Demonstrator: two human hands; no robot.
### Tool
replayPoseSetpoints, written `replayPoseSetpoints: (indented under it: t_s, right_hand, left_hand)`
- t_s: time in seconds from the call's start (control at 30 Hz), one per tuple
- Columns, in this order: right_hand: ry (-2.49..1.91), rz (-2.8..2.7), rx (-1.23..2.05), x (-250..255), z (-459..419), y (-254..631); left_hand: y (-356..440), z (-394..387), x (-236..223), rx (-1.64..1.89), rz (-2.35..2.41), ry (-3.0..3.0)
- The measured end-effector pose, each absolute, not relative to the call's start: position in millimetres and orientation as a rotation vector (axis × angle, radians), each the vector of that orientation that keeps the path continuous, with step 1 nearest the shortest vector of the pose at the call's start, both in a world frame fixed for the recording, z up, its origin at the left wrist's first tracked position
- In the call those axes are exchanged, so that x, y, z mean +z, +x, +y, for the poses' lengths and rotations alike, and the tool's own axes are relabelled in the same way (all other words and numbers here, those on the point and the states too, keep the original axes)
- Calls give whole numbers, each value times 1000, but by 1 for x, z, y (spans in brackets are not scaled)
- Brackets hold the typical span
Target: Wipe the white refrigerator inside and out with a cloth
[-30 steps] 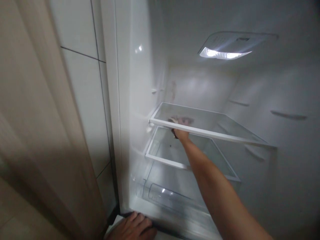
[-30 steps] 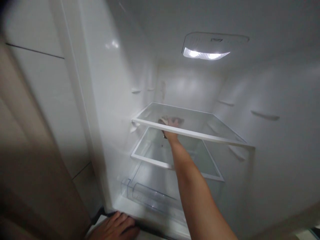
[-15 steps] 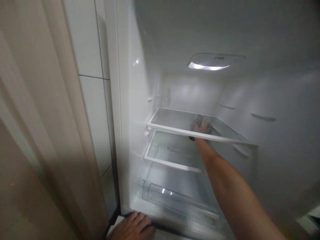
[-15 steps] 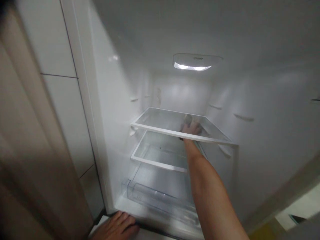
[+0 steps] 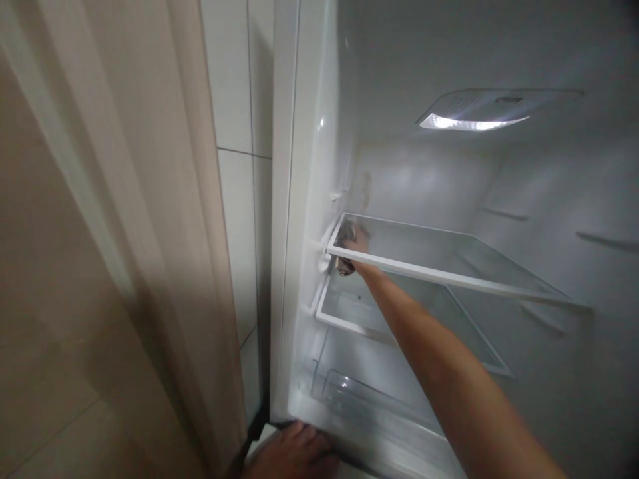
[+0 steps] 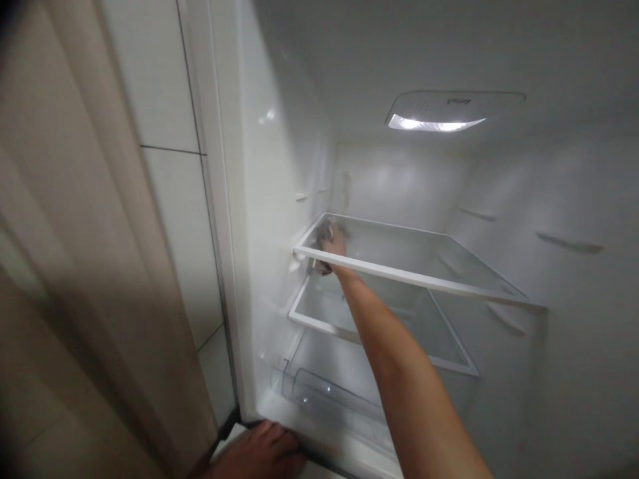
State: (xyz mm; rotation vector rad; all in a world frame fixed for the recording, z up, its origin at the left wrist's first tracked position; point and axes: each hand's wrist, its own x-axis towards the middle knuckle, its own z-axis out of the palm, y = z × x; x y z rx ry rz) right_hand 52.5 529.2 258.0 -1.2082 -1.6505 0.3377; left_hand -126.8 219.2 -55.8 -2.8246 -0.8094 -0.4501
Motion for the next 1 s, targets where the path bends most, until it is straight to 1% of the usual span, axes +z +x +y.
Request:
replayPoseSetpoints:
  t_s: [0.13, 0.23, 0.33, 0.43, 0.53, 0.77, 0.87, 1.0]
  right_hand:
    - [-1134, -1761, 416, 241, 456, 59]
    - [-1090, -1854, 447, 233, 397, 59]
    - [-965, -2035, 399, 226, 354, 60]
    - [-1116, -2251, 326, 216, 335, 62]
    - [-1358, -2301, 246, 207, 336, 58]
    - [-1608, -2187, 74, 206, 388, 45]
    - [-1660, -2175, 16, 210, 425, 47]
    - [-1724, -2155, -87, 215, 477, 49]
  left_hand:
    - [-125, 207, -20, -176, -986, -3092]
    - [-124, 201, -1, -27, -1066, -3160]
    - [-124, 198, 5, -36, -1094, -3173]
    - [-125, 197, 5, -36, -1114, -3178]
    - [-127, 197, 4, -19, -1104, -3174]
    - [-123, 197, 4, 78, -1069, -3116]
    - [-121, 200, -14, 34, -1058, -3072]
    - [-125, 208, -54, -140, -1009, -3016]
